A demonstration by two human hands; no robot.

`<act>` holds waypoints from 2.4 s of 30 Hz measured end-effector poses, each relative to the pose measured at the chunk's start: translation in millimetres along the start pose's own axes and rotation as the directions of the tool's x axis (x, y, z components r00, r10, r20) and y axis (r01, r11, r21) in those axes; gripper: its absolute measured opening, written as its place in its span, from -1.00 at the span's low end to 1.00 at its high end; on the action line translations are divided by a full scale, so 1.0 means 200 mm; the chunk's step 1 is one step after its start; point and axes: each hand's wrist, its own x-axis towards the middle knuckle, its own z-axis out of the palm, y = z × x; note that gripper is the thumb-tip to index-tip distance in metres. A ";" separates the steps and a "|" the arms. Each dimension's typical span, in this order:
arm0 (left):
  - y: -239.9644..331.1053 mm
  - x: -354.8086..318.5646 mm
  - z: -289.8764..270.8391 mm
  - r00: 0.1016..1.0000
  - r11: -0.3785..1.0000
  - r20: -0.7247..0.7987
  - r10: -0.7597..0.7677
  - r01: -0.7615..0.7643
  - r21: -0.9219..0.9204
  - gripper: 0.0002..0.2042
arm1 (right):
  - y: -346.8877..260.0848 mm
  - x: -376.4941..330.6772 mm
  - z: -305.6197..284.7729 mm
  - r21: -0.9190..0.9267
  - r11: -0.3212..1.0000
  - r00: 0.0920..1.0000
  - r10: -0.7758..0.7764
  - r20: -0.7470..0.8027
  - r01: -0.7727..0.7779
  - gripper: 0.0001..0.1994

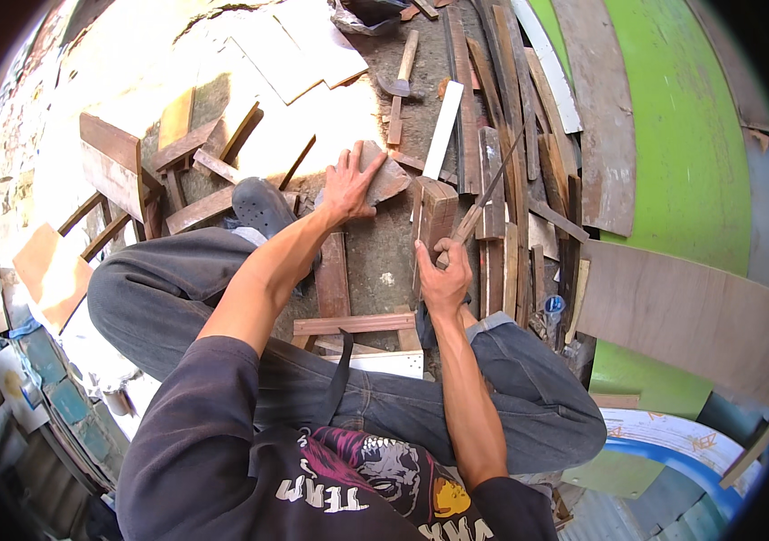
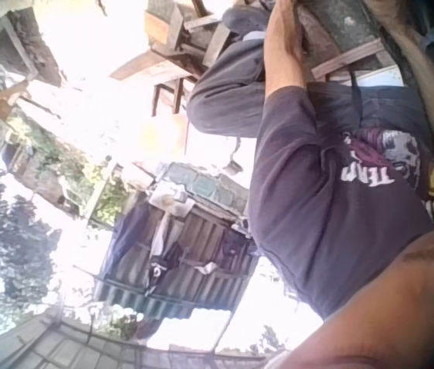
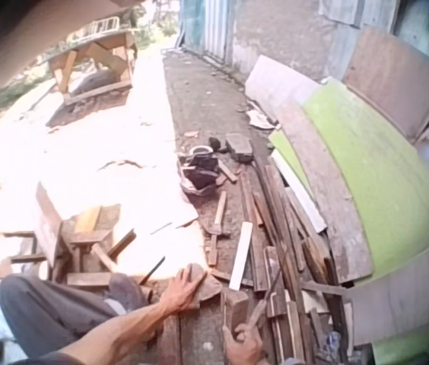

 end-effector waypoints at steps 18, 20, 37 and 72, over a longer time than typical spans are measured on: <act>-0.20 -0.05 -0.02 0.972 0.978 0.225 0.073 -0.026 -0.207 0.30 | 0.10 -0.06 0.55 -0.120 0.992 0.982 0.051 0.182 -0.029 -0.76; -0.22 -0.07 0.02 0.980 0.970 0.191 0.052 -0.004 -0.243 0.31 | 0.11 -0.06 0.60 -0.132 0.991 0.981 0.030 0.191 -0.004 -0.76; -0.24 -0.08 0.08 0.973 0.982 0.196 0.119 -0.087 -0.165 0.16 | 0.10 -0.07 0.65 -0.139 0.988 0.987 -0.039 0.158 0.061 -0.74; -0.05 -0.06 -0.09 0.859 -0.108 0.391 -0.329 0.378 -0.920 -0.54 | -0.51 0.10 -0.02 0.065 0.997 0.989 0.022 0.145 -0.031 -0.28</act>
